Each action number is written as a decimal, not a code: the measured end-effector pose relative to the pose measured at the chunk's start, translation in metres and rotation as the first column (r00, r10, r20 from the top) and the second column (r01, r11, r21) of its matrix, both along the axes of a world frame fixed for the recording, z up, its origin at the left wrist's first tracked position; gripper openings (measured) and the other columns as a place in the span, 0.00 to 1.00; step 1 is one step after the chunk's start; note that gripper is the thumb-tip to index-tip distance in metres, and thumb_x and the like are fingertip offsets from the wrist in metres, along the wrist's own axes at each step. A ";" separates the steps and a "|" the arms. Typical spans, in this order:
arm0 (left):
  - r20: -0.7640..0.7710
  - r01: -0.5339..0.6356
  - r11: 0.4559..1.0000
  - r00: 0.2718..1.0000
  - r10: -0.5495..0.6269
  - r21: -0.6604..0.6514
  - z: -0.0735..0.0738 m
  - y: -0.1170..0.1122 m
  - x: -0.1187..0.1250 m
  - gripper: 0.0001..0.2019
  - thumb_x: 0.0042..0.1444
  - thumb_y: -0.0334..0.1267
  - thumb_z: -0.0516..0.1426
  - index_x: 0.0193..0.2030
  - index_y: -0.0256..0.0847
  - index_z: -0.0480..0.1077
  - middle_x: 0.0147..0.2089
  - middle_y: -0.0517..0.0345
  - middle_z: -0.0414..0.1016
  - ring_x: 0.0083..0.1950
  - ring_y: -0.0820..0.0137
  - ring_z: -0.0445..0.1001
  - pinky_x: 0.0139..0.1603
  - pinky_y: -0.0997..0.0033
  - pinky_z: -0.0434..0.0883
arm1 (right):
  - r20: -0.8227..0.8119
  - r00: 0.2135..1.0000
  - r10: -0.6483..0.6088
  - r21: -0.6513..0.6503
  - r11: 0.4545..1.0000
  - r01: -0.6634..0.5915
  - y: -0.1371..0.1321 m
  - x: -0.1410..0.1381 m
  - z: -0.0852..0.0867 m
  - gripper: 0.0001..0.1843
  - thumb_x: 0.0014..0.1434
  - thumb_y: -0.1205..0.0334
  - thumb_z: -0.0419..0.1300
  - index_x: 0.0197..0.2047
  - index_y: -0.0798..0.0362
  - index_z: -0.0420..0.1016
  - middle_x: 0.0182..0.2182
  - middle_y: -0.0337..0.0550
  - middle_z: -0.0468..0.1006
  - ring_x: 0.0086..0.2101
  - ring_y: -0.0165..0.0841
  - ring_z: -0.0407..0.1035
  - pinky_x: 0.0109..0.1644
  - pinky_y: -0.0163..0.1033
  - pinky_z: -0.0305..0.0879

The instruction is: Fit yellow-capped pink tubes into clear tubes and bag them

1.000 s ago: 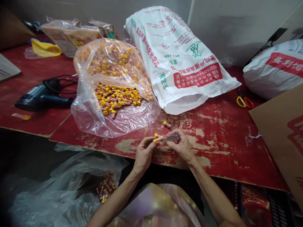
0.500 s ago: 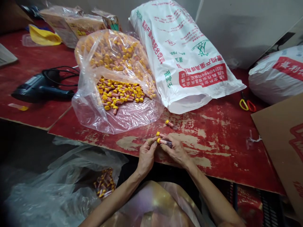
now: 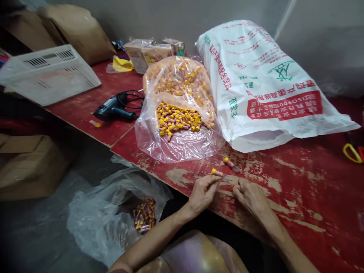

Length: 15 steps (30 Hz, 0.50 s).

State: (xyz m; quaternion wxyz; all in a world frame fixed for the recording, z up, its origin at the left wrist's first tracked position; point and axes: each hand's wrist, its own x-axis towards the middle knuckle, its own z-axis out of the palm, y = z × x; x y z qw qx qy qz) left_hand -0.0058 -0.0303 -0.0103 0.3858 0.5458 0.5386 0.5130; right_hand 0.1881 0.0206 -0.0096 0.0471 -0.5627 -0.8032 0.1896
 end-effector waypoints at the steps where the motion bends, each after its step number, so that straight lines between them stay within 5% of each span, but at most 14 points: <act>1: -0.067 -0.084 0.996 0.994 0.086 0.034 0.001 0.008 -0.014 0.13 0.55 0.30 0.52 0.40 0.45 0.77 0.34 0.55 0.76 0.36 0.66 0.73 0.43 0.68 0.68 | 0.012 0.999 0.031 0.010 0.999 -0.031 0.004 0.000 -0.003 0.12 0.54 0.55 0.51 0.22 0.49 0.59 0.16 0.39 0.66 0.19 0.32 0.61 0.25 0.36 0.49; 3: -0.247 -0.267 0.957 0.925 0.287 0.112 0.004 0.029 -0.050 0.11 0.56 0.31 0.52 0.37 0.44 0.75 0.33 0.53 0.73 0.36 0.65 0.71 0.42 0.67 0.66 | 0.001 0.997 0.079 0.027 0.997 -0.079 0.008 -0.003 -0.007 0.12 0.56 0.56 0.50 0.23 0.49 0.59 0.17 0.39 0.67 0.19 0.32 0.60 0.26 0.36 0.49; 6: -0.568 -0.445 0.883 0.692 0.446 0.151 0.006 0.070 -0.112 0.11 0.56 0.30 0.51 0.42 0.38 0.72 0.42 0.45 0.71 0.44 0.58 0.69 0.47 0.62 0.64 | -0.076 0.994 0.079 0.075 0.994 -0.073 0.010 -0.008 -0.009 0.13 0.60 0.54 0.48 0.28 0.49 0.65 0.21 0.41 0.71 0.22 0.34 0.64 0.27 0.37 0.54; 10: -0.874 -0.535 0.836 0.343 0.345 0.121 0.000 0.117 -0.171 0.14 0.58 0.36 0.48 0.46 0.31 0.69 0.49 0.35 0.67 0.51 0.50 0.65 0.47 0.57 0.62 | -0.164 0.985 0.053 0.282 0.959 -0.005 0.006 -0.020 -0.019 0.17 0.65 0.59 0.44 0.50 0.53 0.68 0.39 0.49 0.76 0.37 0.37 0.71 0.39 0.39 0.63; 15: -0.941 -0.483 0.874 0.273 0.202 0.048 -0.007 0.137 -0.194 0.15 0.58 0.33 0.45 0.45 0.30 0.69 0.45 0.35 0.71 0.45 0.52 0.70 0.42 0.58 0.65 | -0.073 0.996 0.045 0.499 0.867 -0.003 0.019 -0.024 -0.027 0.19 0.63 0.62 0.48 0.55 0.54 0.69 0.46 0.53 0.73 0.44 0.40 0.67 0.45 0.42 0.64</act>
